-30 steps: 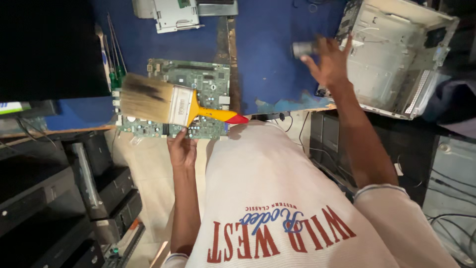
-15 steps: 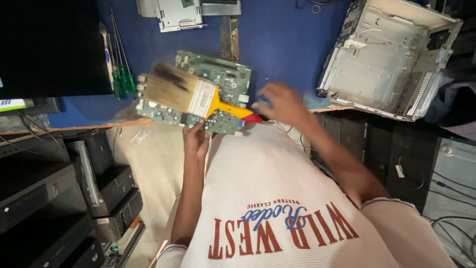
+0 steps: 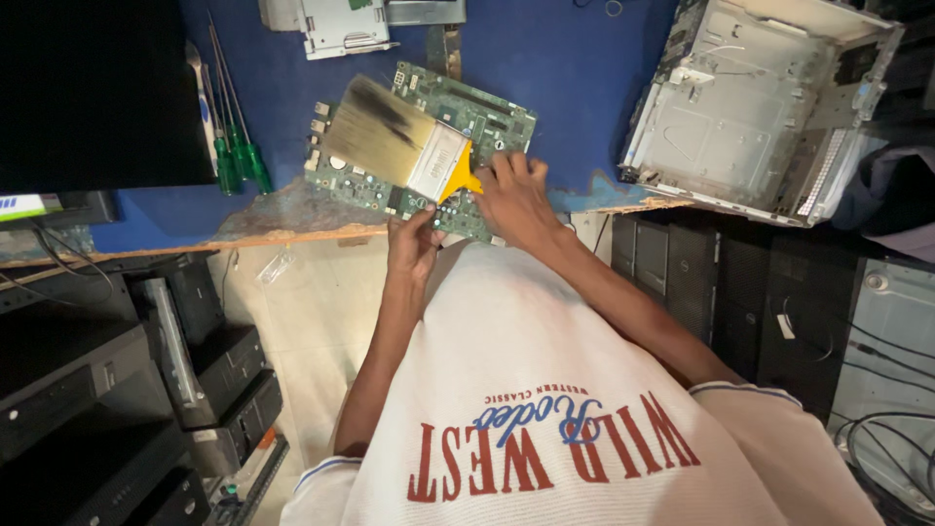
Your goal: The person cleans a computer motherboard using a toothbrush and a paintbrush. They scrub various areas of the board, flip it over, and brush off loose debris.
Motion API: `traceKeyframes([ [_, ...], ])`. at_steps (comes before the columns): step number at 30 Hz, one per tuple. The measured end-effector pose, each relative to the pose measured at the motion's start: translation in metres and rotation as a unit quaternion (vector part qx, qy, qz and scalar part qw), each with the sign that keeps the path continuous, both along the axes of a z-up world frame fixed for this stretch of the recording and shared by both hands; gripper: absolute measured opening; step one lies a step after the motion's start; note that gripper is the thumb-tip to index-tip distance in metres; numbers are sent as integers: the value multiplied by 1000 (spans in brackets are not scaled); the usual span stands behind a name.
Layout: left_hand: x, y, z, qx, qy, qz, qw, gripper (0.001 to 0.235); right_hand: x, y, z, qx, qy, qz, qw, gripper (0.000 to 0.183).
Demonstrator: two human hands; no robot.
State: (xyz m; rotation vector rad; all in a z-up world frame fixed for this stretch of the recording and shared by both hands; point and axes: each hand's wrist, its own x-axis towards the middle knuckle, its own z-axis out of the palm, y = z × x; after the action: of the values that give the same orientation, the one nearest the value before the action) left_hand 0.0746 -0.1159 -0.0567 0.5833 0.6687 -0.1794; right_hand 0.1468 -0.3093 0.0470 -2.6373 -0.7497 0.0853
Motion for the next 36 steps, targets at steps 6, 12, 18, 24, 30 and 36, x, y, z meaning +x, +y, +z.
traceKeyframes([
  [6, 8, -4, 7, -25, -7, 0, 1000, 37, 5, -10, 8, 87, 17, 0, 996, 36],
  [12, 18, -10, 2, -20, -15, -19, 999, 37, 0, -80, 5, 177, 0, -181, 967, 25],
  [18, 12, -15, -20, -35, 4, -6, 999, 34, 9, -245, -38, 149, -125, -389, 901, 12],
  [24, 11, -22, -34, -42, 18, 26, 999, 33, 16, -348, -101, 10, -149, -534, 832, 27],
  [30, 10, -33, -38, -55, 22, 49, 997, 35, 5, -350, -90, -38, -196, -502, 842, 30],
  [36, 9, -43, -51, -87, 20, 76, 993, 34, -33, -365, -56, 83, -34, -468, 879, 24],
])
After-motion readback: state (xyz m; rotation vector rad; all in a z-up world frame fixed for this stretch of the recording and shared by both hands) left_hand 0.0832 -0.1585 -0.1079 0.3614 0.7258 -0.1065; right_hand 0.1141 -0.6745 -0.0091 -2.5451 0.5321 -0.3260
